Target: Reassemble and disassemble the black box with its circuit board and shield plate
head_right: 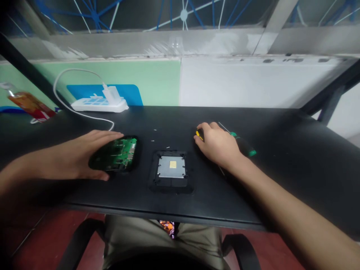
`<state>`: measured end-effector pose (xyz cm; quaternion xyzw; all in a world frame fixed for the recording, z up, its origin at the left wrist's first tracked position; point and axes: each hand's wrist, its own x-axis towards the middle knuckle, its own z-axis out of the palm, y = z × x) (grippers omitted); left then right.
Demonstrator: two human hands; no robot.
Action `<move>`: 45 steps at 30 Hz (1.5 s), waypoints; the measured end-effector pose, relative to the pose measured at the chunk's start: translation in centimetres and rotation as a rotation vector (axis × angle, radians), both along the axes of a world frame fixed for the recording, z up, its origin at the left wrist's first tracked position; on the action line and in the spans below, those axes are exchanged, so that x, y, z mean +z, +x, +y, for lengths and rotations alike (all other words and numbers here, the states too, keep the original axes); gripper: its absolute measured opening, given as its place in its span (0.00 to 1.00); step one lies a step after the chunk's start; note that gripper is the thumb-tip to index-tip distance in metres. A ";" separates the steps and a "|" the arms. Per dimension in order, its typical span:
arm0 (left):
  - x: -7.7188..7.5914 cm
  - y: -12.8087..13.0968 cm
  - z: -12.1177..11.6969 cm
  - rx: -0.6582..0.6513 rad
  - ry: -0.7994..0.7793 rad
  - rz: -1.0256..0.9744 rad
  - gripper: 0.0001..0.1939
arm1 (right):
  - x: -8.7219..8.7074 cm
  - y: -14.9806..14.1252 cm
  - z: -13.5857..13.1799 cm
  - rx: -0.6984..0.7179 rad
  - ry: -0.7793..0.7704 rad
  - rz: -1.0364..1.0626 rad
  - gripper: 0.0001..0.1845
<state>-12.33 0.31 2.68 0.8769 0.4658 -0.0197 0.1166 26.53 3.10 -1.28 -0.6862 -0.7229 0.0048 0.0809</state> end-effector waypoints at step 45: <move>-1.9 9.1 0.1 -0.235 0.031 -0.196 0.62 | 1.6 -1.1 -2.3 0.546 0.253 0.300 0.25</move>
